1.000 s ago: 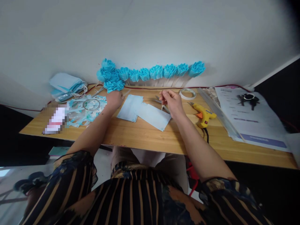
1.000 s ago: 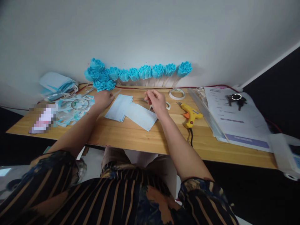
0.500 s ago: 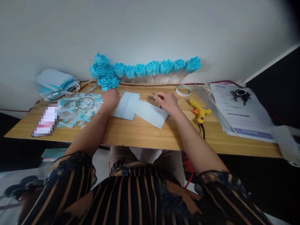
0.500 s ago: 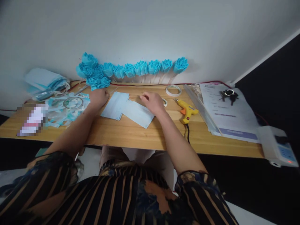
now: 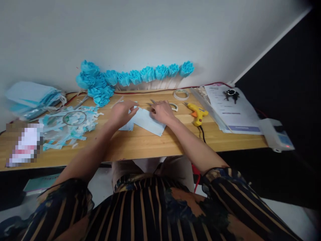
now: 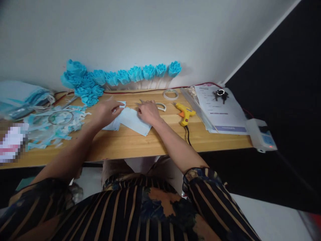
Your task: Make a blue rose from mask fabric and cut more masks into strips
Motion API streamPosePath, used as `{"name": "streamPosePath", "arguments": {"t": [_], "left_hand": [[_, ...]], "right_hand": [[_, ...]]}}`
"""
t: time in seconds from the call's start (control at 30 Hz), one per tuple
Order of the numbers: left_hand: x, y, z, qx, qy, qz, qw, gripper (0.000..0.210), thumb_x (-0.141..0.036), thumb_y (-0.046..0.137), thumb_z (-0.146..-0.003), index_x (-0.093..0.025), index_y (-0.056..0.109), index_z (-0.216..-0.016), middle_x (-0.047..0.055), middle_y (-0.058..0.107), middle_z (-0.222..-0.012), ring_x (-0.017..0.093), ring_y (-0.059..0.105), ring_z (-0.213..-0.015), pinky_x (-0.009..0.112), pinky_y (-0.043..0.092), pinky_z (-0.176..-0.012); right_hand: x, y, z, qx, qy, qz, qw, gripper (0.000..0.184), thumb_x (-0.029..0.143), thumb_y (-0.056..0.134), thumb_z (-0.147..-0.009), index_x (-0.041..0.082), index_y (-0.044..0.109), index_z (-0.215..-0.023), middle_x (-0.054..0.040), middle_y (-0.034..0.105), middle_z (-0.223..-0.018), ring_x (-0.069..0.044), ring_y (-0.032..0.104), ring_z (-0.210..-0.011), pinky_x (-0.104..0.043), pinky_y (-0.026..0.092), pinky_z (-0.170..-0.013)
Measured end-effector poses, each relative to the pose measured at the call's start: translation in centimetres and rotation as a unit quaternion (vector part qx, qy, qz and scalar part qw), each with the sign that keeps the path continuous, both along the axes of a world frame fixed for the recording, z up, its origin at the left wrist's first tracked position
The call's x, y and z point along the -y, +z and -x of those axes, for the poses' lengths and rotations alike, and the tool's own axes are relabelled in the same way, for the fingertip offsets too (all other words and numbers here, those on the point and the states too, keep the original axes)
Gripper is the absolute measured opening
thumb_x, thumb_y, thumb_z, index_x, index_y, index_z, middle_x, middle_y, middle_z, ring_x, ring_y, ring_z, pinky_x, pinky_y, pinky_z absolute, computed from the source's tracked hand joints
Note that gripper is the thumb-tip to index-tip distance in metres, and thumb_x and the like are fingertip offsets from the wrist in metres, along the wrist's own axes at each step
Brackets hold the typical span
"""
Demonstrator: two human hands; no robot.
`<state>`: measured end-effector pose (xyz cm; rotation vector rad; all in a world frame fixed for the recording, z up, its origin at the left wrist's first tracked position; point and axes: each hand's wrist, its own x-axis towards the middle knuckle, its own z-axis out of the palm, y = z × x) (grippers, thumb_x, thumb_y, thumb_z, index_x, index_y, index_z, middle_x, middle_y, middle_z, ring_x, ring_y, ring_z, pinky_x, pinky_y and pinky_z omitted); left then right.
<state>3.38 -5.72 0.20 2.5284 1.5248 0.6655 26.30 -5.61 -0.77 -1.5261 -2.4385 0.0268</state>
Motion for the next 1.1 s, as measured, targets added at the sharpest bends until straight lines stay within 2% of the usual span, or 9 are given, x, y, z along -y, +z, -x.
{"name": "streamPosePath", "arguments": {"t": [0.2,0.3,0.5,0.57,0.63,0.7,0.8,0.9,1.1], "left_hand": [[0.8,-2.8,-2.7,-0.034,-0.224,-0.026,0.974,0.034,-0.041,0.053,-0.096,-0.020,0.074,-0.112,0.013,0.072,-0.108,0.026,0.064,-0.102,0.036,0.048,-0.090],[0.4,-3.7,-2.6,-0.074,-0.254,-0.027,0.964,0.035,-0.042,0.052,-0.097,-0.018,0.075,-0.109,0.014,0.071,-0.108,0.026,0.063,-0.100,0.036,0.049,-0.087],[0.0,-3.8,-2.1,-0.095,-0.273,-0.042,0.956,0.038,-0.044,0.048,-0.100,-0.019,0.076,-0.103,0.012,0.070,-0.105,0.024,0.063,-0.098,0.035,0.049,-0.085],[0.0,-3.6,-2.1,-0.099,-0.278,-0.046,0.954,0.036,-0.042,0.049,-0.100,-0.018,0.076,-0.102,0.011,0.070,-0.106,0.024,0.063,-0.098,0.035,0.049,-0.086],[0.2,-3.5,-2.1,-0.104,-0.275,-0.046,0.955,0.034,-0.040,0.051,-0.099,-0.018,0.076,-0.103,0.011,0.070,-0.107,0.025,0.063,-0.100,0.036,0.048,-0.086],[0.3,-3.3,-2.1,-0.107,-0.268,-0.043,0.956,0.032,-0.038,0.052,-0.099,-0.017,0.076,-0.104,0.011,0.070,-0.108,0.026,0.063,-0.101,0.036,0.048,-0.086],[0.5,-3.1,-2.1,-0.110,-0.263,-0.036,0.958,0.032,-0.037,0.052,-0.099,-0.016,0.076,-0.104,0.012,0.070,-0.110,0.026,0.062,-0.102,0.037,0.048,-0.087],[0.4,-3.1,-2.1,-0.105,-0.265,-0.032,0.958,0.031,-0.036,0.054,-0.098,-0.016,0.077,-0.103,0.012,0.070,-0.109,0.026,0.062,-0.102,0.037,0.048,-0.087],[0.3,-3.2,-2.1,-0.109,-0.266,-0.031,0.957,0.028,-0.034,0.056,-0.097,-0.017,0.077,-0.102,0.011,0.070,-0.107,0.026,0.063,-0.100,0.035,0.048,-0.085]], "right_hand": [[-0.7,-0.4,-0.8,-0.068,-0.016,-0.016,0.997,0.020,0.025,0.054,-0.095,0.018,0.073,-0.097,-0.0092,0.076,-0.103,-0.024,0.065,-0.097,-0.037,0.035,-0.086],[-0.9,1.1,-1.9,-0.078,-0.065,0.001,0.995,0.023,0.029,0.054,-0.098,0.018,0.072,-0.106,-0.0080,0.076,-0.107,-0.022,0.064,-0.099,-0.034,0.038,-0.085],[1.3,7.1,-7.9,-0.041,-0.159,0.040,0.986,0.033,0.040,0.055,-0.095,0.019,0.070,-0.116,-0.0089,0.077,-0.104,-0.024,0.065,-0.090,-0.034,0.044,-0.080],[3.2,7.8,-10.3,-0.005,-0.246,0.036,0.969,0.038,0.044,0.051,-0.097,0.023,0.068,-0.123,-0.0105,0.076,-0.111,-0.028,0.066,-0.098,-0.039,0.047,-0.083],[5.3,7.0,-12.1,0.041,-0.340,0.053,0.938,0.048,0.049,0.049,-0.097,0.021,0.062,-0.133,-0.0165,0.073,-0.120,-0.034,0.066,-0.105,-0.046,0.048,-0.087],[7.2,5.2,-12.9,0.072,-0.382,0.098,0.916,0.059,0.058,0.047,-0.096,0.018,0.057,-0.139,-0.0208,0.071,-0.122,-0.038,0.066,-0.109,-0.048,0.049,-0.089],[9.1,1.8,-12.6,0.095,-0.387,0.109,0.911,0.070,0.063,0.049,-0.094,0.018,0.049,-0.146,-0.0230,0.067,-0.128,-0.039,0.066,-0.112,-0.047,0.051,-0.087],[9.7,-0.4,-12.0,0.096,-0.394,0.058,0.912,0.061,0.053,0.048,-0.097,0.018,0.047,-0.147,-0.0227,0.065,-0.131,-0.036,0.067,-0.110,-0.043,0.052,-0.085],[9.4,-0.2,-15.9,-0.034,-0.418,0.062,0.906,0.058,0.039,0.042,-0.099,0.017,0.040,-0.152,-0.0176,0.071,-0.124,-0.032,0.069,-0.108,-0.043,0.052,-0.090]]}}
